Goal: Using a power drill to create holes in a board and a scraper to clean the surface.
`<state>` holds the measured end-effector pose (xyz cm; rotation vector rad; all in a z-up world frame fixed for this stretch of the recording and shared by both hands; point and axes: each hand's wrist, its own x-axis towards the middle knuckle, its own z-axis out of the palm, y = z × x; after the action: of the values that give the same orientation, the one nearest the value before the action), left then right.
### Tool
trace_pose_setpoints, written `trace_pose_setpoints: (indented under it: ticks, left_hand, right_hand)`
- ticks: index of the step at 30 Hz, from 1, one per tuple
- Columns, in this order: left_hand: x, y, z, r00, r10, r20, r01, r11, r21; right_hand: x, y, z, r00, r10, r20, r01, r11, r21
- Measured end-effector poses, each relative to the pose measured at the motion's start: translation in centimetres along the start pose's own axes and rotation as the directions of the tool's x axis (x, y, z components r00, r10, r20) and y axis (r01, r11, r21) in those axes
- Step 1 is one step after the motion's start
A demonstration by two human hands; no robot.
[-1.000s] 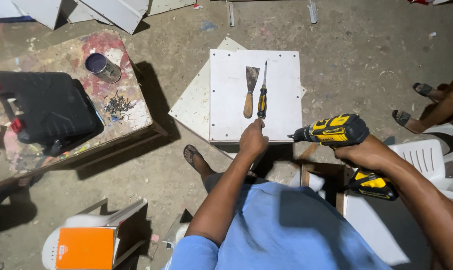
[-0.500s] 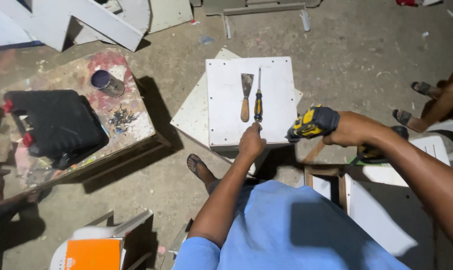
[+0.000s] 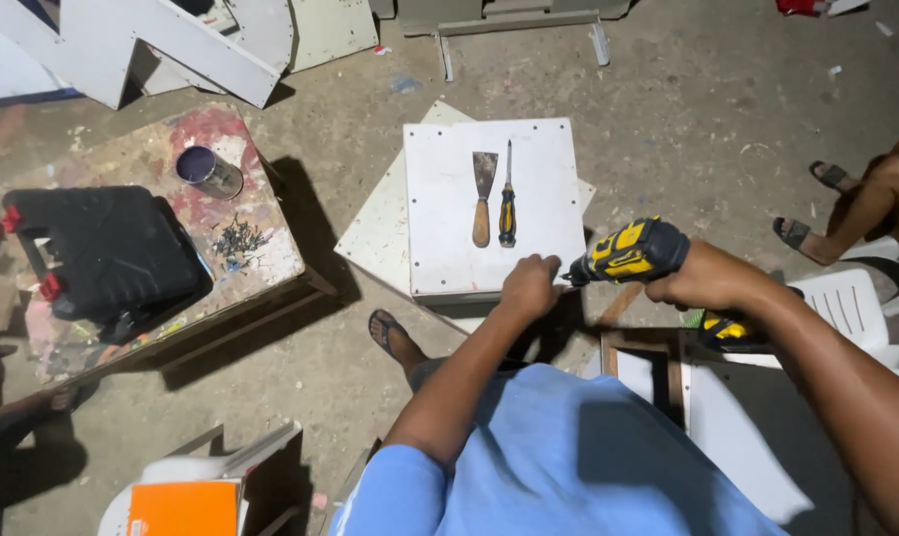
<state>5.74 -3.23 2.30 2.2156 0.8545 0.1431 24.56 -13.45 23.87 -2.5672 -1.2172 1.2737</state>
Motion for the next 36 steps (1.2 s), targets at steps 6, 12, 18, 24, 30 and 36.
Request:
trace_pose_setpoints:
  ticks: [6, 12, 18, 24, 30, 36]
  left_hand:
    - [2.5, -1.2, 1.6, 0.966, 0.202, 0.162, -0.222, 0.968, 0.119]
    - [3.8, -1.4, 3.5, 0.763, 0.563, -0.318, -0.401, 0.797, 0.451]
    - [1.2, 0.0, -1.9, 0.951, -0.310, 0.021, 0.245, 0.708, -0.663]
    - [-10.6, -6.6, -8.7, 0.721, -0.582, 0.376, 0.352, -0.158, -0.922]
    - [-20.5, -11.6, -10.1, 0.544, -0.794, 0.271, 0.121, -0.245, -0.962]
    - [-24.8, -14.9, -6.5, 0.523, -0.816, 0.244, -0.080, -0.332, -0.940]
  right_hand:
    - [-2.7, 1.0, -1.0, 0.996, 0.056, -0.073, -0.045, 0.988, 0.149]
    - [-0.5, 4.7, 0.3, 0.765, -0.556, -0.325, 0.600, 0.798, 0.050]
    - [2.4, 3.2, 3.3, 0.903, -0.023, -0.429, 0.158, 0.946, 0.283]
    - [3.6, -8.5, 8.2, 0.834, -0.444, -0.326, 0.548, 0.730, 0.408]
    - [5.2, -22.6, 13.3, 0.930, -0.169, -0.325, 0.292, 0.878, 0.379]
    - [11.1, -26.8, 13.4, 0.947, -0.007, -0.323, 0.174, 0.852, 0.493]
